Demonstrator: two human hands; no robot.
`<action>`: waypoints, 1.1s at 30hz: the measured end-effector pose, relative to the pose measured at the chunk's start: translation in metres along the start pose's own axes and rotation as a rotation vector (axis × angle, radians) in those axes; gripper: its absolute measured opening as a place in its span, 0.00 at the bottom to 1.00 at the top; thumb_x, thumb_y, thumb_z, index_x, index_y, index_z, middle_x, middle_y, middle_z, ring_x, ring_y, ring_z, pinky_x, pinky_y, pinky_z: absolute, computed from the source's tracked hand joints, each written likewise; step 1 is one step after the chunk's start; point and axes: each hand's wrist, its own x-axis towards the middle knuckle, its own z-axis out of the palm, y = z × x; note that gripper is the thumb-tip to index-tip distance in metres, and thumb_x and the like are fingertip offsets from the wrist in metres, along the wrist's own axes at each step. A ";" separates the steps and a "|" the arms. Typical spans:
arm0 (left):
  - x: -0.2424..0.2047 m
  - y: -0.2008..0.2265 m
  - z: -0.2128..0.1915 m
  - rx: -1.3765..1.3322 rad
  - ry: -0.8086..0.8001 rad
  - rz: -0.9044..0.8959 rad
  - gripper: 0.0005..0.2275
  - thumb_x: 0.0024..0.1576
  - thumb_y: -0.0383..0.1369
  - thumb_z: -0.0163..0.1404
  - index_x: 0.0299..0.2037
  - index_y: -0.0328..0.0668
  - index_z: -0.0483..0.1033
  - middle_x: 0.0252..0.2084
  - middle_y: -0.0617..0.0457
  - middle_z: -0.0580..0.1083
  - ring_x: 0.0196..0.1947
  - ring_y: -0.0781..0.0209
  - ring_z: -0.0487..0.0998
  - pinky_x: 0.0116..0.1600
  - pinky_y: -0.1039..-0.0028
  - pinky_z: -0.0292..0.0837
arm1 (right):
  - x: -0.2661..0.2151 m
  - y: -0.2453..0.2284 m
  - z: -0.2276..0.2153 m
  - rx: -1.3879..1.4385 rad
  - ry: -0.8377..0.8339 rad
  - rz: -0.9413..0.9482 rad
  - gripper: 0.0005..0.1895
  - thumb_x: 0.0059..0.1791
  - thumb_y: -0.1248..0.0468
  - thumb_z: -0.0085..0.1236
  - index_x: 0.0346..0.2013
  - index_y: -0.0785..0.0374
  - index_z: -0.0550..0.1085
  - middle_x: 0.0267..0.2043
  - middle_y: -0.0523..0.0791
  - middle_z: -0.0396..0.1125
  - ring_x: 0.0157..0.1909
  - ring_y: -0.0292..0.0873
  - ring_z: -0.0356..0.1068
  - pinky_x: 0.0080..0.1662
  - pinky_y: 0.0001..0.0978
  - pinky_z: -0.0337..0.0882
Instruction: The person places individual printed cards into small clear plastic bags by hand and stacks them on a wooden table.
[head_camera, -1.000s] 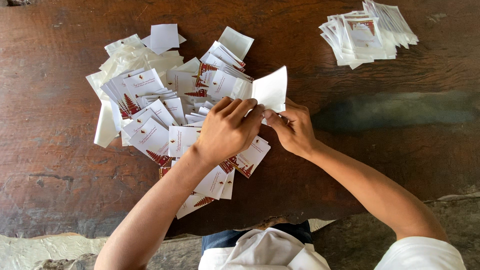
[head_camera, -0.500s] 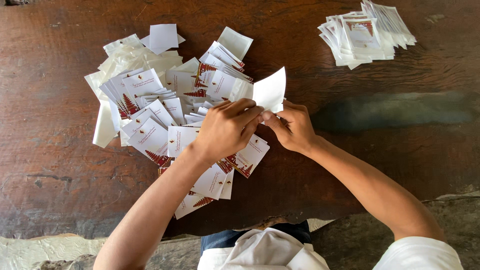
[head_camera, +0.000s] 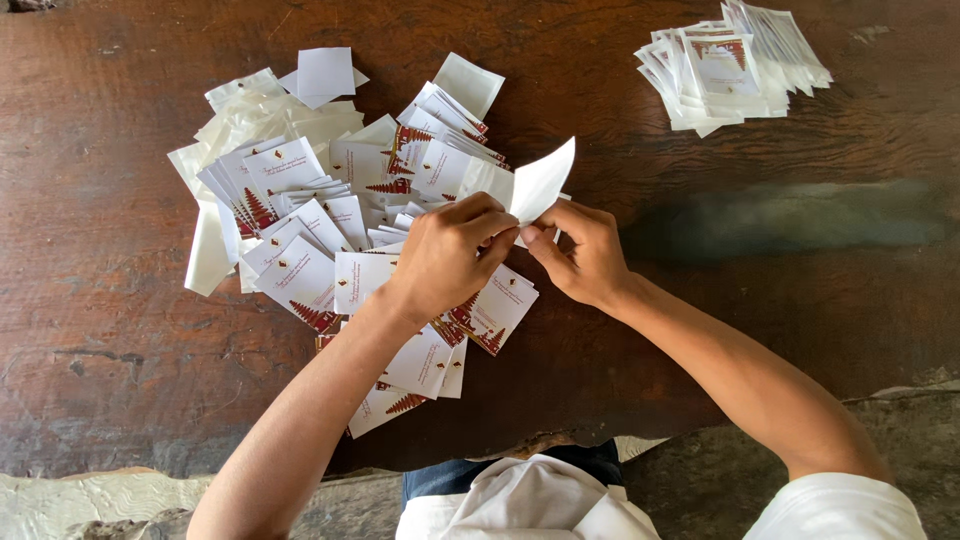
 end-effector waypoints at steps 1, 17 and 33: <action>0.000 0.001 -0.001 0.000 0.000 0.002 0.02 0.57 0.27 0.56 0.35 0.41 0.82 0.32 0.51 0.77 0.25 0.56 0.80 0.30 0.69 0.76 | 0.001 -0.002 0.000 -0.001 0.001 0.000 0.11 0.54 0.65 0.59 0.27 0.63 0.76 0.20 0.44 0.66 0.18 0.36 0.64 0.23 0.26 0.66; 0.001 0.003 0.007 -0.252 0.099 -0.032 0.03 0.57 0.25 0.54 0.31 0.38 0.76 0.29 0.50 0.72 0.23 0.57 0.77 0.30 0.70 0.73 | 0.012 -0.017 -0.010 -0.046 -0.039 0.029 0.13 0.54 0.68 0.59 0.24 0.65 0.71 0.19 0.46 0.64 0.18 0.39 0.63 0.23 0.28 0.63; 0.010 0.003 -0.018 0.284 -0.118 0.461 0.36 0.55 0.58 0.49 0.60 0.28 0.71 0.58 0.36 0.74 0.66 0.42 0.70 0.72 0.55 0.55 | -0.024 0.024 -0.005 0.197 -0.115 0.350 0.08 0.52 0.70 0.58 0.28 0.66 0.76 0.13 0.45 0.64 0.17 0.28 0.60 0.23 0.20 0.63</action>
